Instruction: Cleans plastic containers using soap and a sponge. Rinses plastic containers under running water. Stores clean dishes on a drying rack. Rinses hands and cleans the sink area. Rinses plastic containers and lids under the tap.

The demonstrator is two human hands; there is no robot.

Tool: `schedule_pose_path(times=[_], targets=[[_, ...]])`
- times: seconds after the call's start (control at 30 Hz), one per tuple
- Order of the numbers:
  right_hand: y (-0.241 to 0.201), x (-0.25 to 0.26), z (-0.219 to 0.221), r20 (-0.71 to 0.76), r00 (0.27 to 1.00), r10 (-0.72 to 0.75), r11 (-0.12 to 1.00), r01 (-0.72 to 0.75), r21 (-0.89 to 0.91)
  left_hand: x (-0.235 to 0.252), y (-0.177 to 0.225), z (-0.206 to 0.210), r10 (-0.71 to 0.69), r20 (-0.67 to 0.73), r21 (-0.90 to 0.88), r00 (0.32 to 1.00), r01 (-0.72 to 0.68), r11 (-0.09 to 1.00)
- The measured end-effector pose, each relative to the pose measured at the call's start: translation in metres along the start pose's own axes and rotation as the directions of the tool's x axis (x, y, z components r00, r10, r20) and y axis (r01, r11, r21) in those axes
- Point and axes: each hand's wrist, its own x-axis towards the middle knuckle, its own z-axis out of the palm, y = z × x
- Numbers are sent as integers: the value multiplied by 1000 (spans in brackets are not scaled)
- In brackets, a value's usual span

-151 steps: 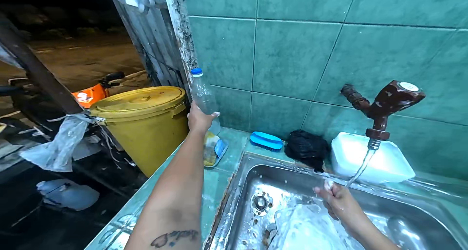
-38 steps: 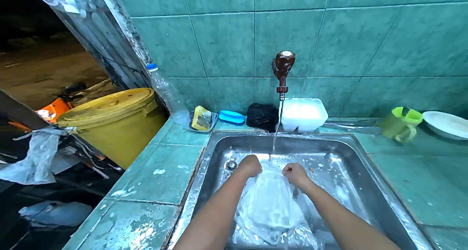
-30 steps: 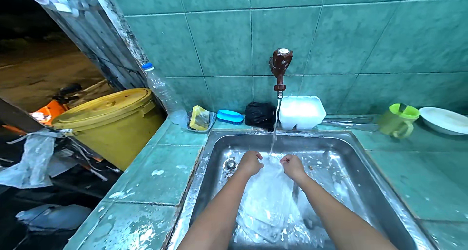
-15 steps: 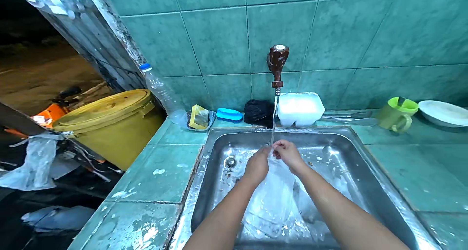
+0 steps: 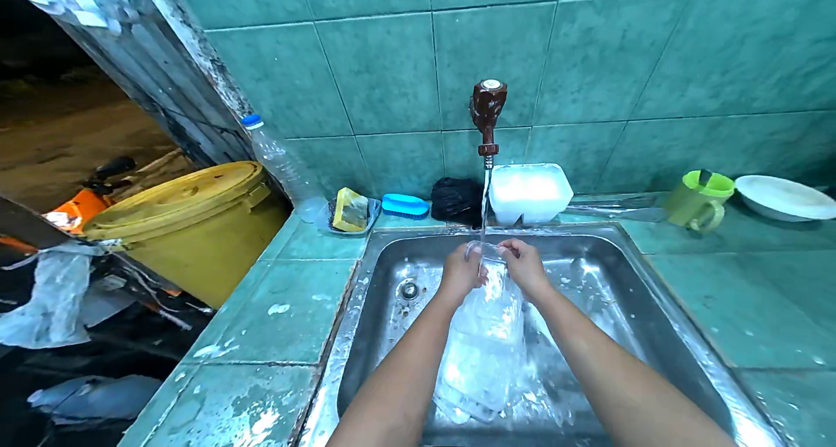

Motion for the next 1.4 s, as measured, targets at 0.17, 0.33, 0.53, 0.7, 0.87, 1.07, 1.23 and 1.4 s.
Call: schedule_pose_path(times=[0.17,0.33,0.53,0.7,0.87,1.07,1.23,1.4], targets=[[7,-2,3,84,984,156,969,-169,180,0,8,-12,132,75,88,988,-138,987],[-14,1,8,232,944,234,875,-309,374,-2,16,-25,400,104,215,910,-414,885],[-41,7,10,148,961,235,705,-273,654,-6,12,-30,644,293,416,707,-701,580],[-41,13,9,59,991,122,701,-128,702,-6,2,-25,445,436,648,782,-616,448],[-31,14,1,93,993,70,824,-110,556,1,1,-33,431,287,713,855,-491,501],[4,6,-5,185,983,-19,945,-43,323,9,7,-43,261,218,765,941,-330,553],[47,-9,-13,258,966,3,898,111,-426,0,20,-33,269,182,837,946,-293,463],[54,-19,-16,358,906,225,826,17,-564,-6,31,-17,280,270,859,921,-362,361]])
